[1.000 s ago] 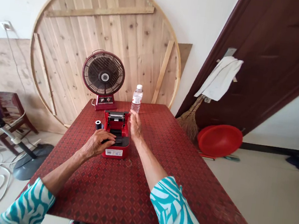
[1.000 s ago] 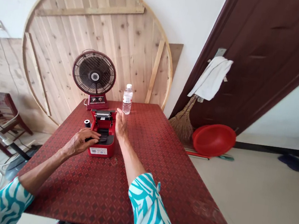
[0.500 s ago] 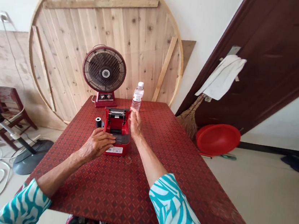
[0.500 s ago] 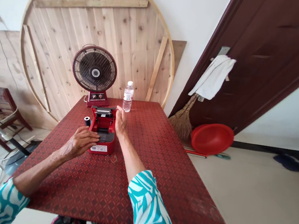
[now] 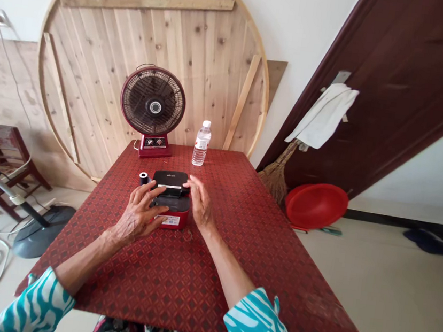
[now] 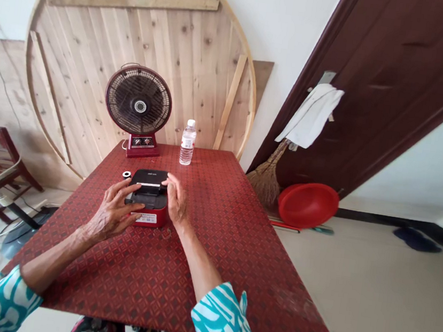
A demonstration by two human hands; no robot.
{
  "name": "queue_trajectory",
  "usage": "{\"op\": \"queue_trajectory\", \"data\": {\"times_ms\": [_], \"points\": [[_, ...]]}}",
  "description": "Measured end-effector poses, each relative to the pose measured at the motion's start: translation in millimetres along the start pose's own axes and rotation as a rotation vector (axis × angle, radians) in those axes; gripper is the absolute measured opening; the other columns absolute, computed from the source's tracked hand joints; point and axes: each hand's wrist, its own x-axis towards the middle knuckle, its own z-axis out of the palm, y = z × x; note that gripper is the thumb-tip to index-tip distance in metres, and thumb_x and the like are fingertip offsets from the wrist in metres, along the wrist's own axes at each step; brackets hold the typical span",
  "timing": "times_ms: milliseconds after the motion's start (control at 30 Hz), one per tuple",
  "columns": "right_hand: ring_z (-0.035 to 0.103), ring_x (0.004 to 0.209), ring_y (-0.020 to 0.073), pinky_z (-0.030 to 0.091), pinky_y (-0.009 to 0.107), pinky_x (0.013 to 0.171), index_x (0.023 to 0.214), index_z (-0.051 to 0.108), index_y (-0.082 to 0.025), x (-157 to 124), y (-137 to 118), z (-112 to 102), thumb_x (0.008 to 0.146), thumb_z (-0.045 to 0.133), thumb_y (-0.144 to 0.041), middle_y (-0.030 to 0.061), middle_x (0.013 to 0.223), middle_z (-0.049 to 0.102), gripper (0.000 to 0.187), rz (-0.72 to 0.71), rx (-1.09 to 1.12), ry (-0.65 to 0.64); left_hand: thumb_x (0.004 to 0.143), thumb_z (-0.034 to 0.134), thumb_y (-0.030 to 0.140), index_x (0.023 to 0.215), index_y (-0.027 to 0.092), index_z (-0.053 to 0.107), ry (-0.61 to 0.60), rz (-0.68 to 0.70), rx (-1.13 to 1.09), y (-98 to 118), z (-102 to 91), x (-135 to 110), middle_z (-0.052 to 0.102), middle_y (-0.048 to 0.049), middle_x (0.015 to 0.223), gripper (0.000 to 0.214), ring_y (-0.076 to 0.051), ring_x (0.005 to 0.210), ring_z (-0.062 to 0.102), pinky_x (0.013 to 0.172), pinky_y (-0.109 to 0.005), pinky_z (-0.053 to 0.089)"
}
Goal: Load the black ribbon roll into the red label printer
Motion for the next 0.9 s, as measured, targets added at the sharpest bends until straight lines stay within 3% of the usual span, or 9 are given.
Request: {"op": "queue_trajectory", "data": {"times_ms": [167, 267, 400, 500, 600, 700, 767, 800, 900], "points": [[0.055, 0.115, 0.0208, 0.036, 0.04, 0.102, 0.122, 0.053, -0.026, -19, 8, -2, 0.094, 0.031, -0.043, 0.005, 0.111, 0.067, 0.039, -0.113, -0.118, -0.034, 0.083, 0.058, 0.033, 0.106, 0.024, 0.066, -0.061, 0.012, -0.001, -5, -0.7, -2, 0.042, -0.0117, 0.142, 0.026, -0.03, 0.133, 0.033, 0.106, -0.052, 0.026], [0.055, 0.114, 0.0214, 0.037, 0.042, 0.101, 0.124, 0.052, -0.027, -21, 10, -3, 0.094, 0.03, -0.041, 0.0048, 0.112, 0.067, 0.04, -0.143, -0.182, -0.037, 0.084, 0.056, 0.039, 0.124, 0.019, 0.053, -0.1, 0.016, -0.013, -8, 0.7, -5, 0.041, -0.0185, 0.142, 0.046, -0.029, 0.129, 0.04, 0.109, -0.051, 0.019], [0.053, 0.118, 0.0214, 0.037, 0.043, 0.101, 0.124, 0.051, -0.026, -23, 9, -6, 0.094, 0.03, -0.035, 0.0057, 0.112, 0.067, 0.039, -0.193, -0.259, -0.059, 0.081, 0.059, 0.041, 0.142, 0.014, 0.028, -0.106, -0.022, -0.064, -12, 2.6, -4, 0.053, -0.0193, 0.13, 0.074, -0.028, 0.118, 0.052, 0.108, -0.047, 0.02], [0.053, 0.12, 0.0214, 0.037, 0.043, 0.102, 0.122, 0.053, -0.024, -23, 8, -9, 0.093, 0.032, -0.03, 0.0068, 0.114, 0.067, 0.037, -0.247, -0.309, -0.097, 0.078, 0.061, 0.043, 0.143, 0.016, 0.028, -0.13, -0.092, -0.146, -15, 2.3, 0, 0.061, -0.0154, 0.121, 0.077, -0.027, 0.108, 0.058, 0.107, -0.046, 0.022], [0.053, 0.12, 0.0209, 0.038, 0.043, 0.101, 0.123, 0.053, -0.023, -24, 11, -9, 0.093, 0.033, -0.027, 0.0075, 0.114, 0.067, 0.036, -0.283, -0.314, -0.1, 0.079, 0.061, 0.045, 0.14, 0.019, 0.033, -0.096, -0.263, -0.372, -17, 2.9, 1, 0.061, -0.0134, 0.121, 0.072, -0.026, 0.113, 0.055, 0.107, -0.046, 0.025], [0.052, 0.121, 0.0207, 0.037, 0.044, 0.103, 0.121, 0.054, -0.023, -27, 15, -6, 0.093, 0.033, -0.029, 0.0075, 0.117, 0.065, 0.035, -0.27, -0.24, -0.059, 0.084, 0.053, 0.047, 0.134, 0.02, 0.041, 0.176, -0.609, -0.698, -18, 6.5, -4, 0.06, -0.012, 0.122, 0.058, -0.024, 0.113, 0.055, 0.099, -0.04, 0.038], [0.051, 0.122, 0.0202, 0.037, 0.043, 0.105, 0.121, 0.054, -0.024, -29, 18, -1, 0.094, 0.033, -0.033, 0.0073, 0.119, 0.063, 0.036, -0.202, -0.137, -0.026, 0.082, 0.053, 0.052, 0.124, 0.019, 0.05, 0.318, -0.833, -0.817, -19, 10.2, -8, 0.063, -0.011, 0.116, 0.054, -0.023, 0.103, 0.06, 0.089, -0.035, 0.044], [0.051, 0.122, 0.0197, 0.036, 0.043, 0.105, 0.122, 0.054, -0.024, -30, 19, 3, 0.094, 0.033, -0.034, 0.0072, 0.121, 0.062, 0.036, -0.153, -0.075, 0.0, 0.08, 0.055, 0.054, 0.119, 0.017, 0.055, 0.326, -0.912, -0.846, -20, 12.2, -11, 0.065, -0.0103, 0.11, 0.054, -0.022, 0.096, 0.062, 0.084, -0.033, 0.046], [0.048, 0.124, 0.0186, 0.033, 0.042, 0.108, 0.125, 0.051, -0.024, -31, 22, 14, 0.094, 0.033, -0.041, 0.0068, 0.128, 0.057, 0.039, 0.021, 0.076, 0.124, 0.075, 0.059, 0.056, 0.111, 0.014, 0.061, 0.196, -1.023, -0.959, -24, 19.7, -16, 0.067, -0.0068, 0.088, 0.055, -0.017, 0.074, 0.061, 0.069, -0.028, 0.046]]}}
